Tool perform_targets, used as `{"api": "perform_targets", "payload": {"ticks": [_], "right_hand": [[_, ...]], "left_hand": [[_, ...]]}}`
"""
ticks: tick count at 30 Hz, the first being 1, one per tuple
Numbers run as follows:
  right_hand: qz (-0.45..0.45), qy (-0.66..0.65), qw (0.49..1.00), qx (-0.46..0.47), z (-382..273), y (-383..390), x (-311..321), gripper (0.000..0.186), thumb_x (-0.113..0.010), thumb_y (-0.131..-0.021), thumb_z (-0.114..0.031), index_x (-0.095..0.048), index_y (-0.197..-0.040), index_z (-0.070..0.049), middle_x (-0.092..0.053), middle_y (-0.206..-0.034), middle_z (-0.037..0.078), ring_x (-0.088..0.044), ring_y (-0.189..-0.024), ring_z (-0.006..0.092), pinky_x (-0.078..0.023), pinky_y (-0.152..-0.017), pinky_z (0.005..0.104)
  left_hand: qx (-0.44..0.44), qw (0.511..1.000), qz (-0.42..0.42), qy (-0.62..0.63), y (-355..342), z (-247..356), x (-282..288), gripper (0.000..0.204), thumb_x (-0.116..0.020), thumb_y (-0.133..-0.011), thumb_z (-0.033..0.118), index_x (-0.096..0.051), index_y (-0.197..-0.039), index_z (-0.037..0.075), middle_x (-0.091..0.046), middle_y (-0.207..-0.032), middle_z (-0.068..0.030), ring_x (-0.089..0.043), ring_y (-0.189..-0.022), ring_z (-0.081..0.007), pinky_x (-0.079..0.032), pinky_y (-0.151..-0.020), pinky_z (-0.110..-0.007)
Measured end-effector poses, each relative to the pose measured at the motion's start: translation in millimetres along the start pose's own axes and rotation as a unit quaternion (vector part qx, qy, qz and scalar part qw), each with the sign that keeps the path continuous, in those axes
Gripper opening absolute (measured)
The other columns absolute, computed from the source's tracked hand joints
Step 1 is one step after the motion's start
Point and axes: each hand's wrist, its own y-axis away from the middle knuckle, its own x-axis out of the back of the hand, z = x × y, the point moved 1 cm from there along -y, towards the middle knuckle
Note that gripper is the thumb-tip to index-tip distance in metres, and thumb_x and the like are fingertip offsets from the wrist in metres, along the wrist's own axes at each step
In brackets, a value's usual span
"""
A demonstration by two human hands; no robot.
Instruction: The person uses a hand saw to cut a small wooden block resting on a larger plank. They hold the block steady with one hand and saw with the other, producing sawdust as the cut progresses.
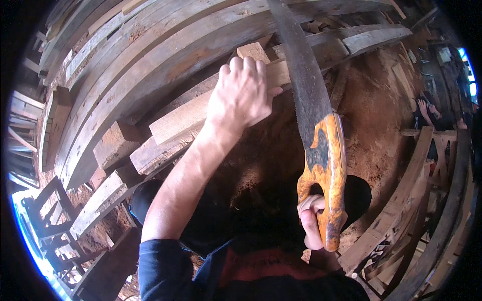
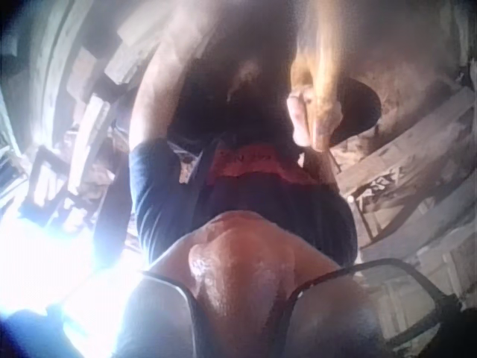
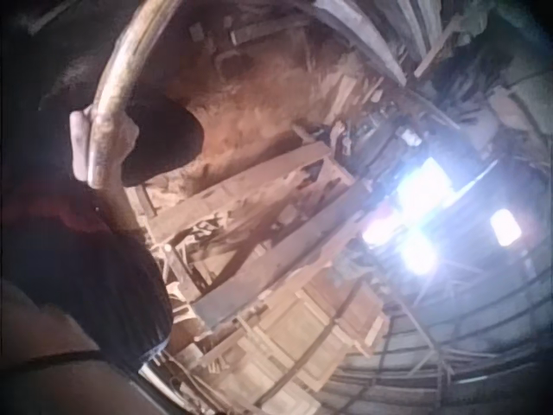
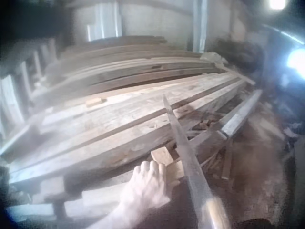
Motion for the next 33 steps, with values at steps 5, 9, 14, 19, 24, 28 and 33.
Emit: {"api": "perform_targets", "payload": {"ticks": [5,9,14,19,24,28,33], "right_hand": [[-0.070,0.179,0.979,0.072,-21,-47,-3,0.012,-0.066,-0.085,-0.008,-0.055,-0.081,-0.004,-0.056,-0.065,0.006,-0.053,-0.053,0.0147,-0.041,-0.050,0.0291],[-0.085,0.013,0.996,-0.025,11,-40,24,0.011,-0.059,-0.089,-0.005,-0.048,-0.089,-0.003,-0.050,-0.066,0.005,-0.047,-0.052,0.0126,-0.039,-0.049,0.0271],[-0.031,-0.068,0.997,0.017,24,-4,14,0.010,-0.058,-0.089,-0.003,-0.048,-0.092,-0.001,-0.050,-0.065,0.007,-0.047,-0.052,0.0143,-0.041,-0.050,0.0286],[0.004,-0.251,0.968,0.003,33,8,7,0.024,-0.067,-0.084,0.000,-0.054,-0.104,0.001,-0.058,-0.069,0.008,-0.056,-0.057,0.0179,-0.046,-0.056,0.0308],[-0.002,-0.292,0.950,0.109,14,-6,14,0.024,-0.062,-0.083,0.003,-0.050,-0.105,0.002,-0.054,-0.071,0.010,-0.051,-0.057,0.0188,-0.044,-0.054,0.0329],[-0.029,-0.160,0.980,0.113,2,-29,36,0.017,-0.065,-0.088,-0.006,-0.051,-0.094,0.000,-0.054,-0.068,0.008,-0.051,-0.056,0.0180,-0.044,-0.054,0.0322],[-0.026,-0.122,0.991,0.045,29,-52,47,0.014,-0.067,-0.085,-0.010,-0.057,-0.082,0.000,-0.059,-0.066,0.008,-0.055,-0.054,0.0139,-0.042,-0.051,0.0267]], "left_hand": [[0.040,0.998,0.025,-0.032,1,-6,-10,0.048,-0.055,-0.091,0.044,-0.059,-0.096,-0.004,-0.059,-0.093,-0.0179,-0.058,-0.093,-0.0304,-0.047,-0.080,-0.041],[0.029,0.998,0.036,-0.049,-1,-10,-8,0.047,-0.053,-0.092,0.043,-0.059,-0.097,-0.004,-0.060,-0.094,-0.0186,-0.059,-0.092,-0.0309,-0.048,-0.079,-0.041],[-0.036,0.998,0.045,-0.015,0,-9,-4,0.047,-0.054,-0.091,0.042,-0.059,-0.097,-0.004,-0.060,-0.093,-0.0194,-0.058,-0.092,-0.0314,-0.047,-0.078,-0.041],[-0.025,0.999,-0.011,0.028,3,-8,4,0.047,-0.055,-0.091,0.042,-0.054,-0.099,-0.005,-0.056,-0.095,-0.0206,-0.055,-0.094,-0.0351,-0.046,-0.082,-0.043],[-0.036,0.998,0.031,0.036,5,-5,3,0.041,-0.056,-0.089,0.039,-0.056,-0.095,-0.001,-0.058,-0.091,-0.0180,-0.057,-0.089,-0.0317,-0.046,-0.078,-0.041],[-0.030,0.998,0.036,0.039,6,-6,6,0.040,-0.058,-0.089,0.038,-0.056,-0.096,-0.001,-0.058,-0.091,-0.0181,-0.057,-0.090,-0.0320,-0.046,-0.078,-0.042],[-0.029,0.998,0.046,0.034,7,-6,6,0.040,-0.058,-0.089,0.038,-0.055,-0.097,-0.001,-0.058,-0.092,-0.0179,-0.057,-0.090,-0.0319,-0.046,-0.079,-0.042]]}}
